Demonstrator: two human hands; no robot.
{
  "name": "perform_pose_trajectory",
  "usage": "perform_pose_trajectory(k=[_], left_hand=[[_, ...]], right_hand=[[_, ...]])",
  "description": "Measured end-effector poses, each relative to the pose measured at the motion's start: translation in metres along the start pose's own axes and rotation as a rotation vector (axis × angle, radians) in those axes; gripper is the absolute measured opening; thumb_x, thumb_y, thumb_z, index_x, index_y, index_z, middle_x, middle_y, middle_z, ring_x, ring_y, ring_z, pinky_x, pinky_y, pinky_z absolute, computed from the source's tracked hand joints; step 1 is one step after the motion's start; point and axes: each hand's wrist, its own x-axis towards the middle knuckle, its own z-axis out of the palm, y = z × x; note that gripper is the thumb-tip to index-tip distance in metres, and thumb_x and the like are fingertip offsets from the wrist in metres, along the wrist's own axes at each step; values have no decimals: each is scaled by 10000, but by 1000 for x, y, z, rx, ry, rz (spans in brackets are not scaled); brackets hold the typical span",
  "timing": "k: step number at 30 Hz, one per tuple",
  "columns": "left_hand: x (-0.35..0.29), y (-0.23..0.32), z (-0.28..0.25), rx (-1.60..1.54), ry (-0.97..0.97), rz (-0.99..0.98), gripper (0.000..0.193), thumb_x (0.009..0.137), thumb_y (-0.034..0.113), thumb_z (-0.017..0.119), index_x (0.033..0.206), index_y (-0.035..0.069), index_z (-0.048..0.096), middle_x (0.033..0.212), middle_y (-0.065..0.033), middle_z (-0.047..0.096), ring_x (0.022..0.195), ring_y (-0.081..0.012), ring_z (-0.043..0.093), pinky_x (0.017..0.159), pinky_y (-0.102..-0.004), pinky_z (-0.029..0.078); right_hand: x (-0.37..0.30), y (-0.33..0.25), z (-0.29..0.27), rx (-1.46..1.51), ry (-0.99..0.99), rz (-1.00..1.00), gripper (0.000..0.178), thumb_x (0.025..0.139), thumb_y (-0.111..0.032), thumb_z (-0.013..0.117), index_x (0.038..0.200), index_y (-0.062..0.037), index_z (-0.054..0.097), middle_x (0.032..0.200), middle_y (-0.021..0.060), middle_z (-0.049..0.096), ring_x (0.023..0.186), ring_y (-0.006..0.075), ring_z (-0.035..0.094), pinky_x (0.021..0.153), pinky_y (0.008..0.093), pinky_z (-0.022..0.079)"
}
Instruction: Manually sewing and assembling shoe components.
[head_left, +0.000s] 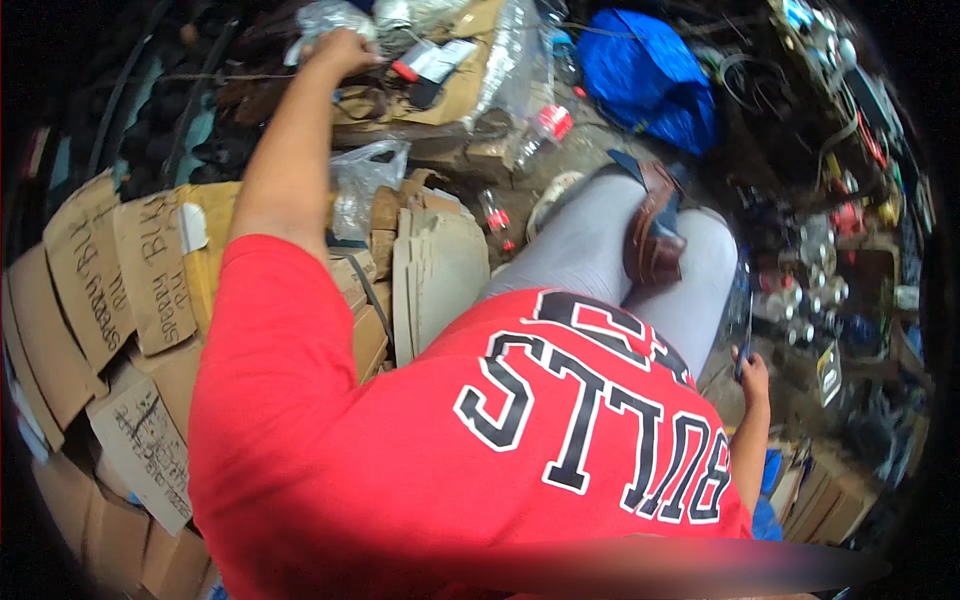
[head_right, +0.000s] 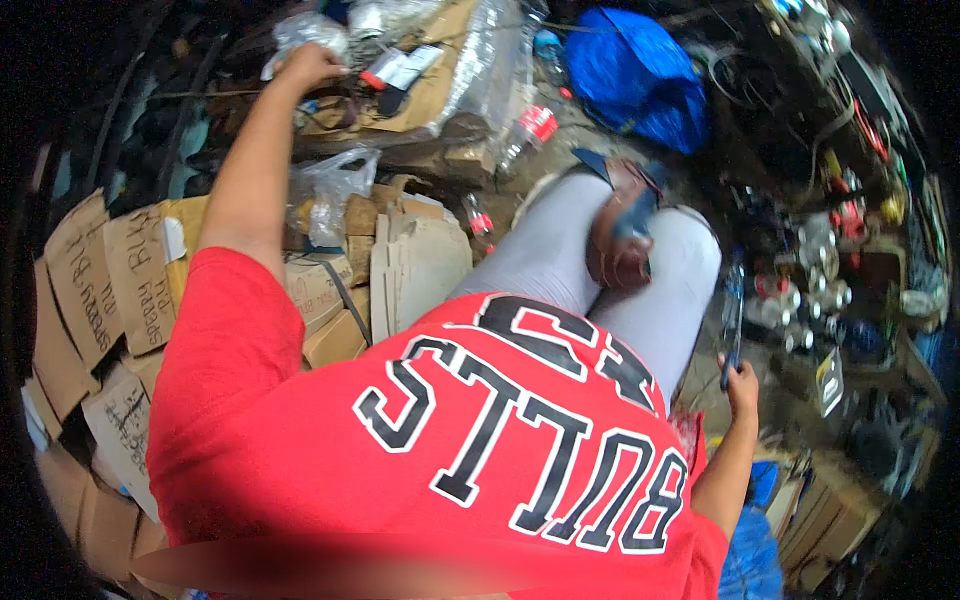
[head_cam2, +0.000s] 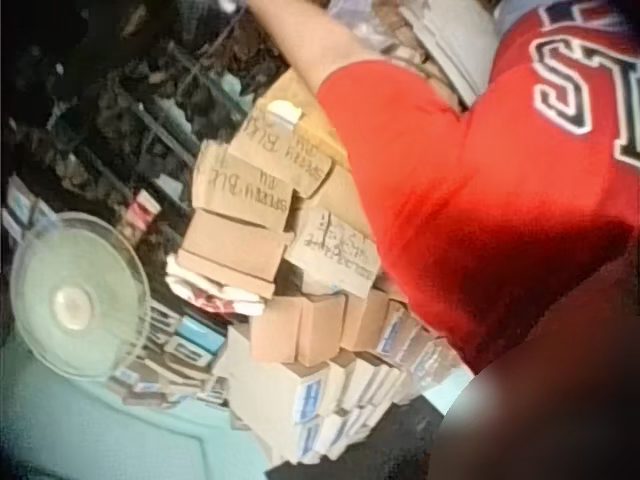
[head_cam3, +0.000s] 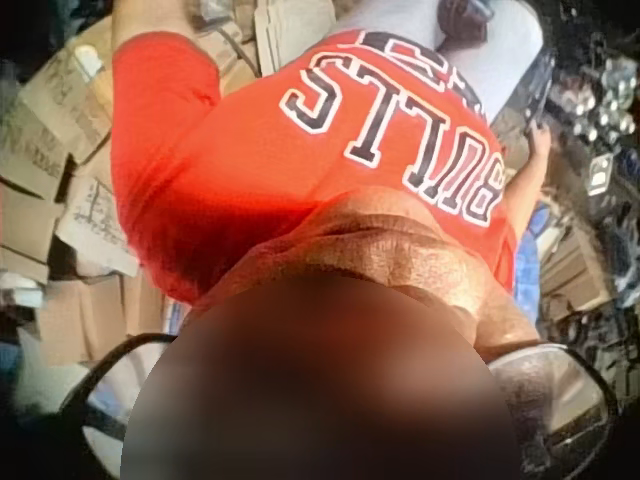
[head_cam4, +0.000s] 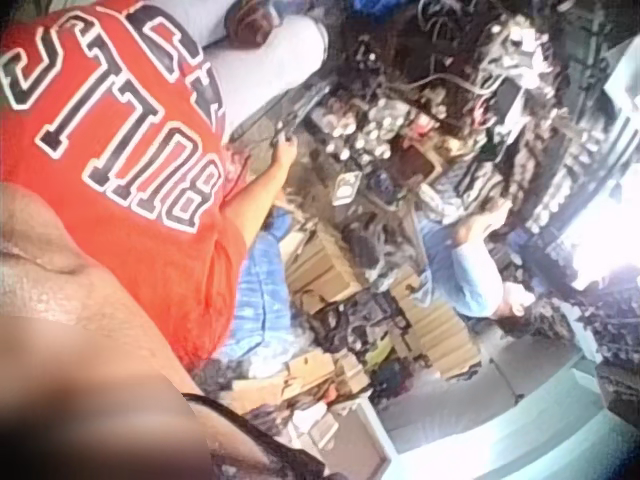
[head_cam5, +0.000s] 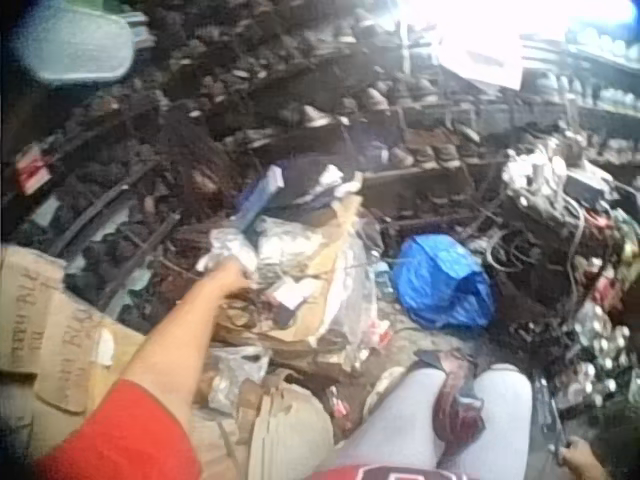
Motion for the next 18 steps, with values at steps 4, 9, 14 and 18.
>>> perform_pose_trajectory(k=[4,9,14,18], left_hand=[[-3,3,-18,85,-184,180,364,832,375,564,1085,124,637,1062,-116,636,983,-281,599,853,-366,444],[-27,20,-46,139,-77,-185,372,738,377,673,1066,204,641,1139,-79,606,1062,-271,560,881,-537,343],[-80,93,-63,37,486,108,311,795,317,616,1067,167,627,1243,-61,487,1154,-255,471,859,-510,380],[-154,206,-24,-465,187,636,447,757,440,642,1057,109,625,1087,-127,590,1058,-270,539,931,-427,370]], right_hand=[[4,32,9,301,-184,360,346,779,-411,623,827,-73,567,652,52,582,515,142,537,408,305,330],[26,57,49,322,-166,630,320,796,-398,600,804,-78,577,651,80,607,451,175,522,371,335,321],[53,86,85,295,-201,665,348,804,-394,599,784,-46,587,628,123,607,434,241,541,377,376,379],[66,91,104,306,-238,731,356,831,-384,564,838,-27,567,601,136,584,423,259,525,403,391,444]])
